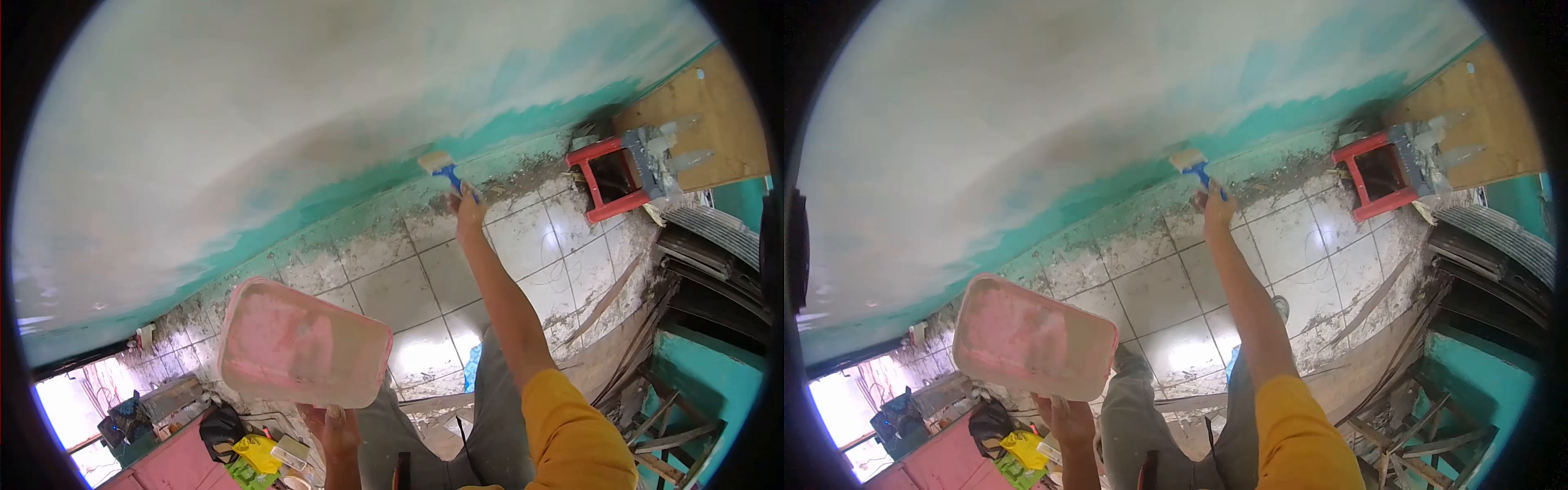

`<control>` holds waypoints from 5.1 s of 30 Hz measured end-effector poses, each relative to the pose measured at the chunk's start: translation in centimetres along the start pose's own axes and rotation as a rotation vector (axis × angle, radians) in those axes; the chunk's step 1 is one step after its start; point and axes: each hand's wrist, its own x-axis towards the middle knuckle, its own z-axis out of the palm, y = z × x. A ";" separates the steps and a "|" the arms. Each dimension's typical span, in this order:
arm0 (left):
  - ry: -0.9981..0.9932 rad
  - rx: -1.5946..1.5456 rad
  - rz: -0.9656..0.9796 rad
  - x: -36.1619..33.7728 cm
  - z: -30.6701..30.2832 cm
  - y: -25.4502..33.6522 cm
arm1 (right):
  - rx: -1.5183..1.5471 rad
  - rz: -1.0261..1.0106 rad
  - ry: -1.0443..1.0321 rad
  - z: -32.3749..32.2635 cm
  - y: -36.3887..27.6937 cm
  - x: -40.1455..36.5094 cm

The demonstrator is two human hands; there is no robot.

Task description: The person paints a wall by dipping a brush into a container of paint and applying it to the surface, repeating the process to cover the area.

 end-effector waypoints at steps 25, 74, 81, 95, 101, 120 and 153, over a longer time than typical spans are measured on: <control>-0.211 -0.181 -0.020 -8.1 38.6 11.9 | -0.532 -0.678 -0.330 -19.7 -55.2 -29.9; 0.126 -0.185 -0.042 -2.9 36.0 3.5 | -0.238 0.189 -0.432 -9.9 -42.3 -8.0; 0.159 -0.205 -0.145 -2.5 31.1 -0.5 | 0.124 0.286 -0.468 -7.6 -30.5 -0.8; 0.204 -0.078 -0.122 -1.3 21.0 -5.6 | 0.061 -0.034 -0.226 -3.3 -16.0 9.5; 0.070 -0.095 -0.075 -3.2 19.7 -7.3 | -0.053 -0.005 -0.187 -3.4 -17.2 10.1; 0.341 -0.144 -0.124 -4.4 19.1 -9.1 | -0.115 -0.153 -0.317 -5.0 -12.1 11.9; 0.349 -0.109 -0.128 -5.6 17.7 -9.2 | -0.279 -0.065 -0.075 -4.9 -9.3 12.3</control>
